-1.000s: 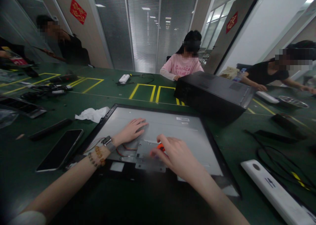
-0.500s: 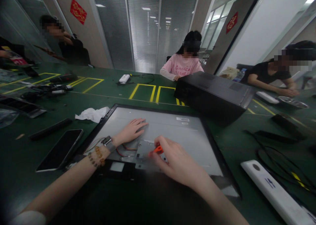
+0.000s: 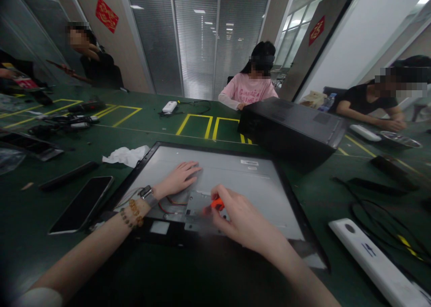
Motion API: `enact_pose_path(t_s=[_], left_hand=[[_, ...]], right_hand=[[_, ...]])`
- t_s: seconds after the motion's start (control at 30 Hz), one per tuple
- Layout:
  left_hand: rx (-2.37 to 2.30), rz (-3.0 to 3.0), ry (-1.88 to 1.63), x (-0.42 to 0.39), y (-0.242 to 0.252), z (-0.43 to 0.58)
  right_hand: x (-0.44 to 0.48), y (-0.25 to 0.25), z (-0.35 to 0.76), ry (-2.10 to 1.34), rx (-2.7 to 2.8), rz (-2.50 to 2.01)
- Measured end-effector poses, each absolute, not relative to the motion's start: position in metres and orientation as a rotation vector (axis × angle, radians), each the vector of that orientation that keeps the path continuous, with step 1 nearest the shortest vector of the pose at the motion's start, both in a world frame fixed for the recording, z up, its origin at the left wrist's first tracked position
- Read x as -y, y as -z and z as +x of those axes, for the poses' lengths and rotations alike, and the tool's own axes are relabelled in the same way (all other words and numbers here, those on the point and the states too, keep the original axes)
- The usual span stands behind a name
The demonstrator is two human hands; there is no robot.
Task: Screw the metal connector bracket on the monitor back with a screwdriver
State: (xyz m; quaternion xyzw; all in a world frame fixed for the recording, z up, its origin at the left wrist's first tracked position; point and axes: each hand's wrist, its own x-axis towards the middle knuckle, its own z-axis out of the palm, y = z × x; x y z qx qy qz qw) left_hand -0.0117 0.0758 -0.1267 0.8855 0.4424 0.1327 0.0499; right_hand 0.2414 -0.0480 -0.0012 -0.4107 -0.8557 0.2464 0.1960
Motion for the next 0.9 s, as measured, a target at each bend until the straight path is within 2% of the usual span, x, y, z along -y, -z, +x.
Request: enact_pose_path(t_s=[0.13,0.4,0.63,0.9], left_hand=[[-1.350,2.697,-0.422,-0.0757,0.1270,-0.0111],[-1.359,2.684,-0.385,-0.0745,0.1233,-0.0105],[-1.355,2.697,-0.396,-0.0759,0.1268,-0.0114],[-1.369,2.695,-0.375,-0.0743,0.1231,-0.0104]], right_hand=[[0.0488,-0.0003,0.2418,-0.689,2.409,-1.148],[0.0418,0.0057,0.2405,-0.422,2.481,-1.177],[0.0474,0.0029,0.2408,-0.648,2.395,-1.134],[0.0451,0.0037,0.2410,-0.533,2.450,-1.166]])
